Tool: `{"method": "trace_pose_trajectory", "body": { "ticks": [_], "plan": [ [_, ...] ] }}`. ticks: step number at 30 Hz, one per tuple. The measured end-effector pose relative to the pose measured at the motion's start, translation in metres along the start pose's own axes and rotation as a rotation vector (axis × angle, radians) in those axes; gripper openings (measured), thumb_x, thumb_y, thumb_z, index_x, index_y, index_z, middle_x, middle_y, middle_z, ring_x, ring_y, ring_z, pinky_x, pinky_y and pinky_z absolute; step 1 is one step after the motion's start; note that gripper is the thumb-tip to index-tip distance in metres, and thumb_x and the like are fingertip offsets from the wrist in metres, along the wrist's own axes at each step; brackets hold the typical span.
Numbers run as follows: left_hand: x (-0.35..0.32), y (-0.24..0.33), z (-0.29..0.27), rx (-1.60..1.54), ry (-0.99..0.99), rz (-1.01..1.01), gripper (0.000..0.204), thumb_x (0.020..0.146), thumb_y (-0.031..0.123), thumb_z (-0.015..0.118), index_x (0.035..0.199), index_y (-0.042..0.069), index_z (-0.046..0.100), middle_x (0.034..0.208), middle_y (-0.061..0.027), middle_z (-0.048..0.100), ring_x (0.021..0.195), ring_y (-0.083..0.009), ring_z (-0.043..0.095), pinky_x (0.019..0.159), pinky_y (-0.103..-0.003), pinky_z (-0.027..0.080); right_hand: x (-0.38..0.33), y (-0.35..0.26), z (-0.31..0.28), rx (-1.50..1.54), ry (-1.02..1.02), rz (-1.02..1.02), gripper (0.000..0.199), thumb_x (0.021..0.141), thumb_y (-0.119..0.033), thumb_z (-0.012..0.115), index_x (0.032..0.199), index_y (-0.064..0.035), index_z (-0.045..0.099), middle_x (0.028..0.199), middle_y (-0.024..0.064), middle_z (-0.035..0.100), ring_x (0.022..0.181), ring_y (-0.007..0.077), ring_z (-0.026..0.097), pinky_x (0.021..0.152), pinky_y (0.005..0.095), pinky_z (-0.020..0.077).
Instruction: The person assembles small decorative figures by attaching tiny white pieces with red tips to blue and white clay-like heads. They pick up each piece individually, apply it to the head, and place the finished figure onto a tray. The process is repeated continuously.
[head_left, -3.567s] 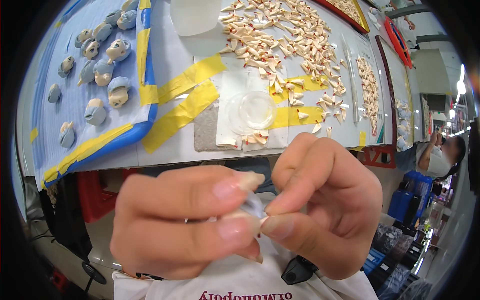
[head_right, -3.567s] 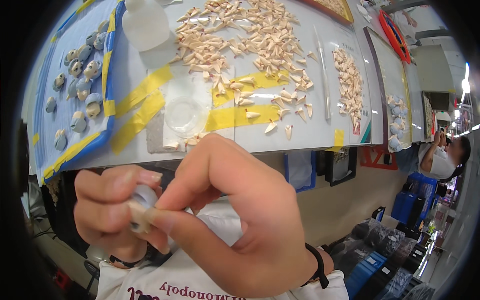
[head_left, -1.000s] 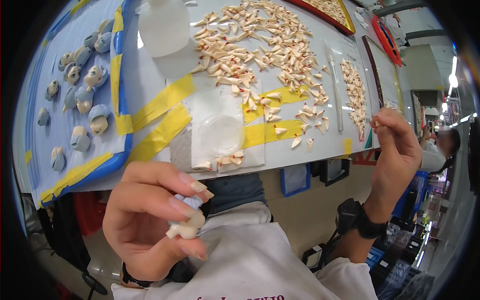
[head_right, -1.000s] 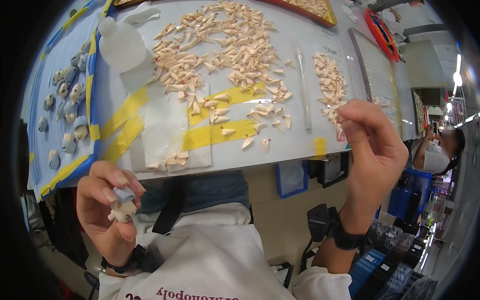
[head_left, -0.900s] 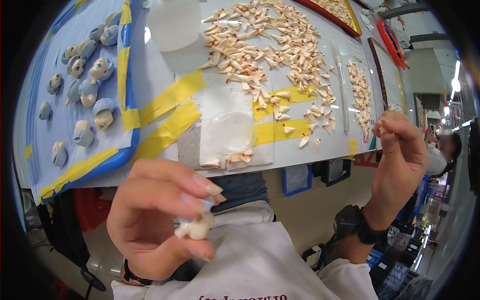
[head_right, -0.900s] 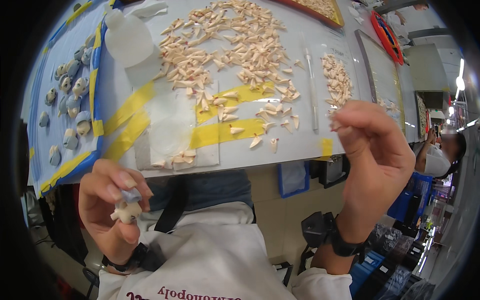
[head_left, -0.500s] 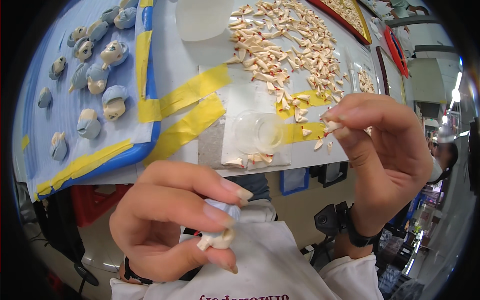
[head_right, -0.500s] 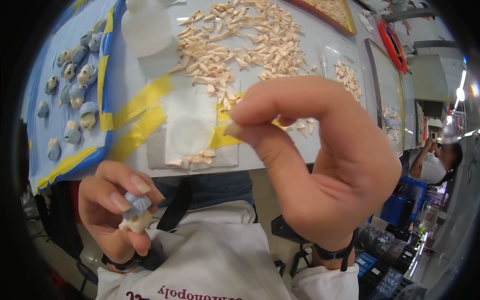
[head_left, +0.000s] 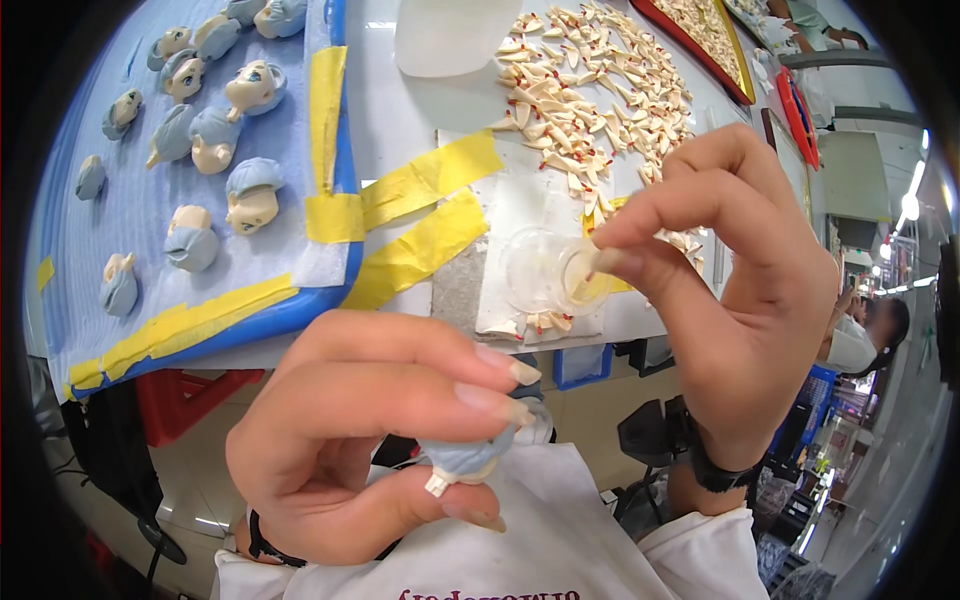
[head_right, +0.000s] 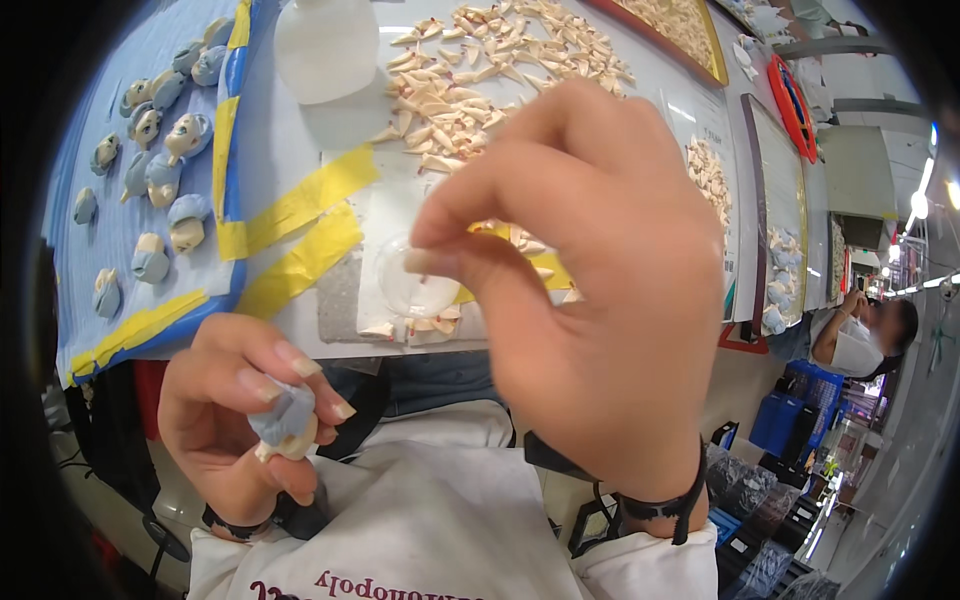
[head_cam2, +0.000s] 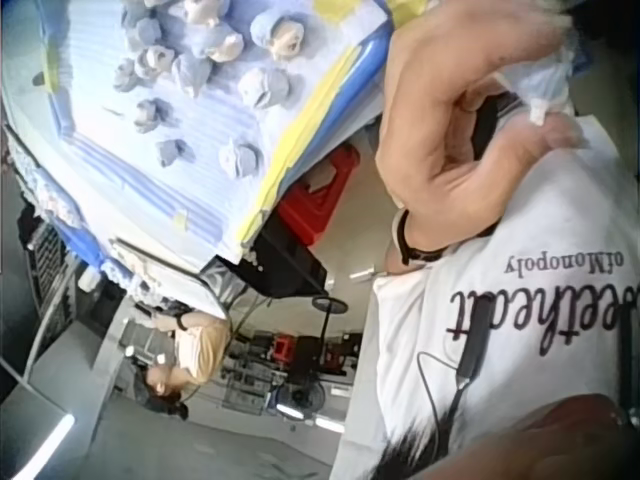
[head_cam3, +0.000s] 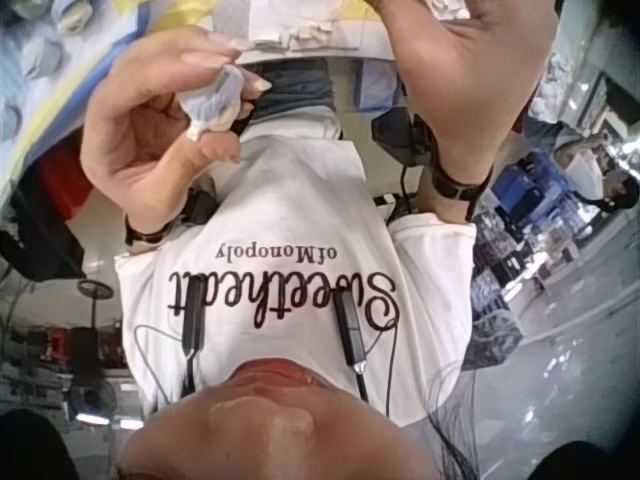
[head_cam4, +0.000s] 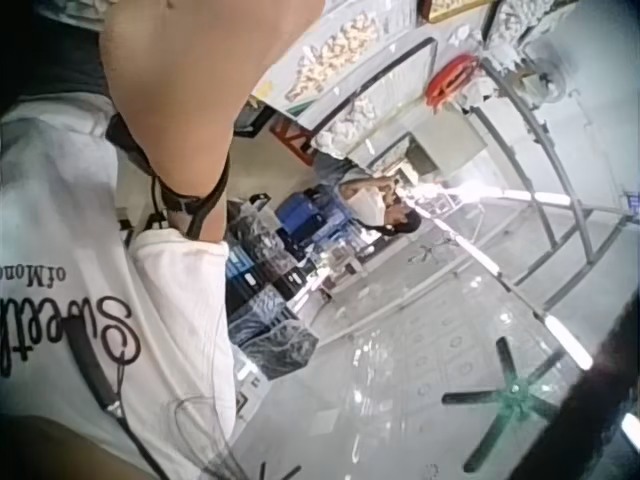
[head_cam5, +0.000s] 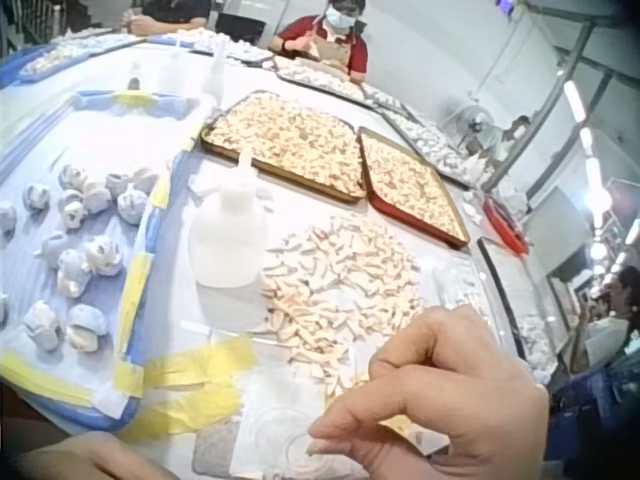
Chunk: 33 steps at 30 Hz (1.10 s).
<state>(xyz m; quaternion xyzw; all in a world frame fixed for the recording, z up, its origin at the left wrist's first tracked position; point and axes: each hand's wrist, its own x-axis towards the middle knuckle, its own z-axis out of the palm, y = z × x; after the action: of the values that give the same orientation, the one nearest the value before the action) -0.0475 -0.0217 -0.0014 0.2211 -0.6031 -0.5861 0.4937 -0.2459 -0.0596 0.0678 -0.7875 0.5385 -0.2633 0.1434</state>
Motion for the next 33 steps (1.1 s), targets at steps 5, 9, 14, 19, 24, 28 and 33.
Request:
{"method": "trace_pose_trajectory", "body": {
  "ticks": [5, 9, 14, 19, 24, 28, 33],
  "plan": [
    [0.000, -0.004, 0.004, -0.036, 0.052, 0.035, 0.045, 0.069, 0.016, 0.076, 0.099, 0.002, 0.046, 0.101, -0.0157, 0.046, 0.075, -0.0196, 0.060, 0.062, -0.023, 0.052, -0.001, -0.002, 0.000, 0.050, -0.040, -0.001, 0.018, 0.054, 0.008, 0.064, 0.069, 0.0001, 0.058, 0.074, 0.0049, 0.044, 0.071, 0.0153, 0.043, 0.065, 0.0243, 0.0340],
    [0.000, -0.006, 0.007, -0.068, 0.053, 0.055, 0.046, 0.069, 0.020, 0.076, 0.099, 0.001, 0.047, 0.100, -0.0159, 0.048, 0.075, -0.0194, 0.060, 0.062, -0.023, 0.052, -0.003, 0.000, 0.005, 0.059, 0.028, -0.017, 0.018, 0.057, 0.008, 0.065, 0.072, -0.0015, 0.059, 0.075, 0.0059, 0.046, 0.070, 0.0146, 0.044, 0.064, 0.0234, 0.0339],
    [0.001, 0.000, 0.019, -0.111, 0.167, 0.004, 0.046, 0.069, 0.023, 0.076, 0.098, 0.000, 0.049, 0.096, -0.0167, 0.050, 0.073, -0.0192, 0.059, 0.062, -0.024, 0.050, -0.019, -0.018, -0.011, 0.350, -0.097, 0.016, 0.016, 0.068, -0.002, 0.069, 0.078, -0.0085, 0.059, 0.079, 0.0053, 0.045, 0.067, 0.0107, 0.043, 0.061, 0.0199, 0.0336],
    [0.003, -0.006, 0.017, 0.044, 0.105, 0.116, 0.037, 0.070, 0.016, 0.073, 0.095, -0.001, 0.052, 0.095, -0.0181, 0.052, 0.072, -0.0200, 0.057, 0.063, -0.027, 0.050, -0.038, -0.019, 0.000, 0.660, -0.152, 0.050, 0.017, 0.071, -0.006, 0.071, 0.079, -0.0109, 0.057, 0.080, 0.0046, 0.044, 0.065, 0.0088, 0.042, 0.058, 0.0188, 0.0326],
    [0.000, 0.002, 0.022, 0.138, 0.103, 0.121, 0.028, 0.072, 0.007, 0.067, 0.096, -0.002, 0.054, 0.094, -0.0191, 0.053, 0.073, -0.0210, 0.058, 0.064, -0.029, 0.050, -0.048, -0.020, 0.009, 0.566, 0.001, -0.017, 0.024, 0.066, 0.001, 0.070, 0.081, -0.0117, 0.056, 0.078, 0.0052, 0.045, 0.065, 0.0101, 0.041, 0.057, 0.0204, 0.0326],
    [-0.001, 0.009, 0.026, 0.341, 0.118, 0.209, 0.029, 0.072, 0.003, 0.067, 0.098, -0.003, 0.054, 0.094, -0.0192, 0.053, 0.074, -0.0215, 0.058, 0.065, -0.030, 0.051, -0.046, -0.019, 0.013, 0.532, 0.029, -0.121, 0.030, 0.062, 0.003, 0.072, 0.081, -0.0131, 0.055, 0.078, 0.0057, 0.045, 0.064, 0.0106, 0.042, 0.056, 0.0213, 0.0326],
    [-0.001, 0.012, 0.028, 0.457, 0.120, 0.191, 0.039, 0.068, 0.010, 0.075, 0.099, -0.002, 0.054, 0.094, -0.0189, 0.053, 0.076, -0.0213, 0.057, 0.067, -0.028, 0.050, -0.050, -0.014, 0.017, 0.514, 0.089, -0.155, 0.031, 0.062, 0.000, 0.075, 0.082, -0.0125, 0.055, 0.079, 0.0059, 0.046, 0.066, 0.0105, 0.043, 0.056, 0.0225, 0.0336]
  ]
}}
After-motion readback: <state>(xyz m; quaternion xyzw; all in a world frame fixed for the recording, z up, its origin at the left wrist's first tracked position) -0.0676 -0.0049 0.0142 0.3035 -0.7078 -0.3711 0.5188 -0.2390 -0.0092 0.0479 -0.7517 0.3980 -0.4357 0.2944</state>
